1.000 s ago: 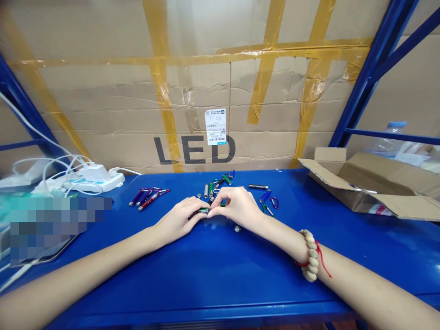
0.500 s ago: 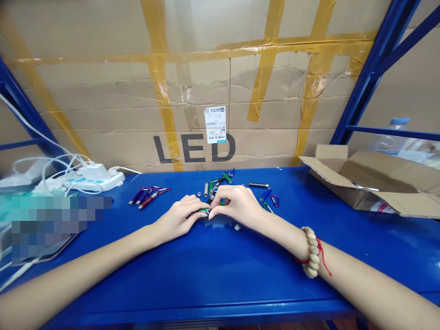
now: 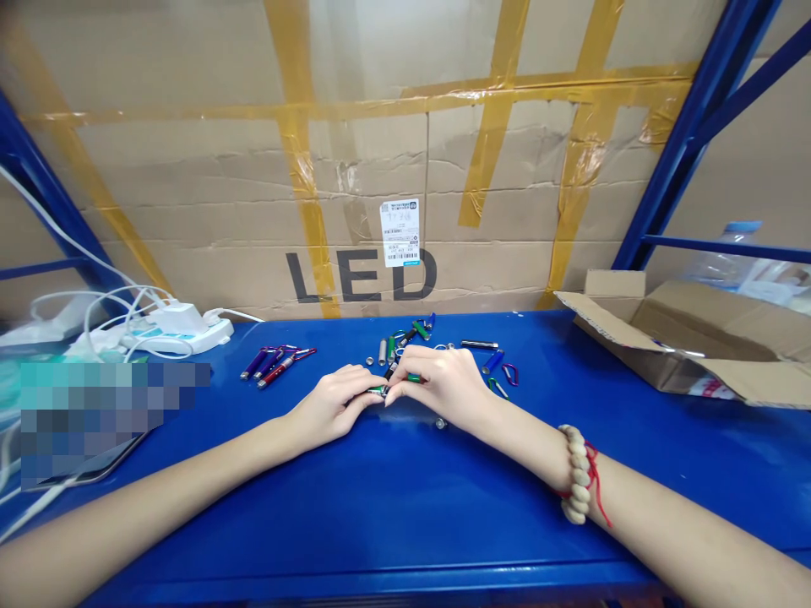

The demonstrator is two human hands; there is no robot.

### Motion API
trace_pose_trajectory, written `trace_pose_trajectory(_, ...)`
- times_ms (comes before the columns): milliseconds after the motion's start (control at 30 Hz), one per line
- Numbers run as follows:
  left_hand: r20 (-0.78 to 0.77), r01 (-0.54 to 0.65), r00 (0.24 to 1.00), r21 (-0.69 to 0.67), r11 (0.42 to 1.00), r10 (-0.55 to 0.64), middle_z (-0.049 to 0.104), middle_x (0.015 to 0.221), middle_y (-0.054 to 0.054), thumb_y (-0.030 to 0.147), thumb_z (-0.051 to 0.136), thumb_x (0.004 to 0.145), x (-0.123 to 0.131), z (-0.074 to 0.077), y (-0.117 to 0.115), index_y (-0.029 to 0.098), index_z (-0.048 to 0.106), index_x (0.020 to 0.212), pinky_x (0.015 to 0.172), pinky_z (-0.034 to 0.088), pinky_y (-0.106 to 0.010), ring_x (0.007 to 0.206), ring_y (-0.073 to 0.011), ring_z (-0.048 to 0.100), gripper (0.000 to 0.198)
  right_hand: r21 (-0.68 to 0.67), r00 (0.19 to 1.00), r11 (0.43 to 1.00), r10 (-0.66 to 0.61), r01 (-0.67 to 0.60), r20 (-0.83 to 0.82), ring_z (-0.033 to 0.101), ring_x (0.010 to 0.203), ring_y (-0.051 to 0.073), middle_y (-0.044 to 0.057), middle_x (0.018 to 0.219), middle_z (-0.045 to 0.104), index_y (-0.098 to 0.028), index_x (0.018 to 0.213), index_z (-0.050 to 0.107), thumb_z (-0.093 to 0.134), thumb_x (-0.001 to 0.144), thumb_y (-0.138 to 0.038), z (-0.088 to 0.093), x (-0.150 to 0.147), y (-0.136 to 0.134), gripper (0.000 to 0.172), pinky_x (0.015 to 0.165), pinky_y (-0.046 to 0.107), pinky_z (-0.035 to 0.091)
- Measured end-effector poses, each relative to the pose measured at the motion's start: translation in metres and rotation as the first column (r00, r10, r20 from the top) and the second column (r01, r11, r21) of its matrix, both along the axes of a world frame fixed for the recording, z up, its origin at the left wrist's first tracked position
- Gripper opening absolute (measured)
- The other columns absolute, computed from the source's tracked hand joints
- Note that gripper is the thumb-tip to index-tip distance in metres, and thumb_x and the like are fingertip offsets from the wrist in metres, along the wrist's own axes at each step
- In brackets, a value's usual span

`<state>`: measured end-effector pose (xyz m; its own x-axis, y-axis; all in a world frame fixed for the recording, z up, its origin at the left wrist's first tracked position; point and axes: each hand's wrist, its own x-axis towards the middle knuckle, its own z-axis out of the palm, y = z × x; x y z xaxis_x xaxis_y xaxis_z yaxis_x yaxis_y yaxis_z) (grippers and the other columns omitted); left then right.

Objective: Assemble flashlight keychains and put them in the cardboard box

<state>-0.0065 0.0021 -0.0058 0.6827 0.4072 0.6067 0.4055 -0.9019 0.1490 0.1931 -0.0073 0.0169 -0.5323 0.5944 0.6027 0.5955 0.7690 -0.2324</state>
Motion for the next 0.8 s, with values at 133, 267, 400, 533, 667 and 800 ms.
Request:
trace_pose_trajectory(133,-0.002,-0.003,1.0,-0.056,0.998,0.003,0.066,0.088,-0.005,0.02,0.039,0.09,0.0015,0.0006,-0.0017,0.015,0.059,0.091,0.073,0.047,-0.024,0.081,-0.0147,0.06,0.021,0.021,0.998,0.998,-0.063,0.062,0.024,0.058,0.066,0.011,0.002,0.077,0.066,-0.021,0.068,0.067,0.051,0.082,-0.049,0.003,-0.0002,-0.0017,0.035,0.053,0.021,0.034)
trace_pose_trajectory(267,-0.052,-0.057,0.997,-0.116,0.992,0.051,0.066,0.091,-0.003,0.021,0.038,0.09,0.0015,0.0007,-0.0036,0.017,0.058,0.095,0.069,0.047,-0.023,0.079,-0.0138,0.062,0.021,0.063,0.991,0.996,-0.075,0.068,0.111,0.059,0.064,0.01,0.0,0.075,0.066,-0.022,0.069,0.067,0.049,0.084,-0.047,0.0058,0.0003,-0.0013,0.035,0.051,0.021,0.03)
trace_pose_trajectory(400,-0.117,-0.116,0.987,-0.071,0.991,0.107,0.066,0.087,-0.002,0.022,0.04,0.089,0.0012,0.0004,-0.0046,0.018,0.059,0.093,0.065,0.047,-0.022,0.075,-0.014,0.062,0.02,0.044,0.965,0.999,-0.01,-0.002,0.262,0.059,0.063,0.01,0.0,0.075,0.066,-0.022,0.073,0.067,0.042,0.088,-0.044,0.0062,0.0012,-0.0006,0.036,0.05,0.021,0.028)
trace_pose_trajectory(533,-0.111,-0.096,0.99,-0.04,0.995,0.091,0.065,0.084,-0.003,0.021,0.039,0.089,0.001,0.0004,-0.0043,0.016,0.06,0.091,0.066,0.047,-0.022,0.074,-0.0136,0.062,0.021,0.001,0.955,0.999,0.032,-0.034,0.296,0.059,0.064,0.011,0.001,0.073,0.066,-0.021,0.074,0.066,0.04,0.09,-0.041,0.0019,0.001,0.0014,0.037,0.049,0.022,0.027)
trace_pose_trajectory(667,-0.074,-0.062,0.995,-0.029,0.998,0.06,0.065,0.081,-0.003,0.022,0.039,0.09,0.0004,0.0,-0.0039,0.016,0.059,0.091,0.066,0.048,-0.022,0.072,-0.013,0.061,0.022,-0.054,0.962,0.998,0.037,-0.024,0.272,0.057,0.062,0.011,0.002,0.071,0.065,-0.019,0.07,0.063,0.041,0.09,-0.037,-0.0019,-0.0011,0.0027,0.036,0.052,0.022,0.029)
trace_pose_trajectory(800,-0.053,-0.069,0.996,0.039,0.997,0.071,0.062,0.074,-0.003,0.023,0.037,0.091,0.0,-0.0014,-0.0042,0.016,0.06,0.09,0.062,0.047,-0.022,0.067,-0.0126,0.059,0.024,-0.169,0.981,0.985,0.069,-0.038,0.179,0.057,0.061,0.011,0.001,0.067,0.066,-0.018,0.07,0.063,0.04,0.09,-0.035,-0.0023,-0.0046,0.0008,0.035,0.057,0.022,0.033)
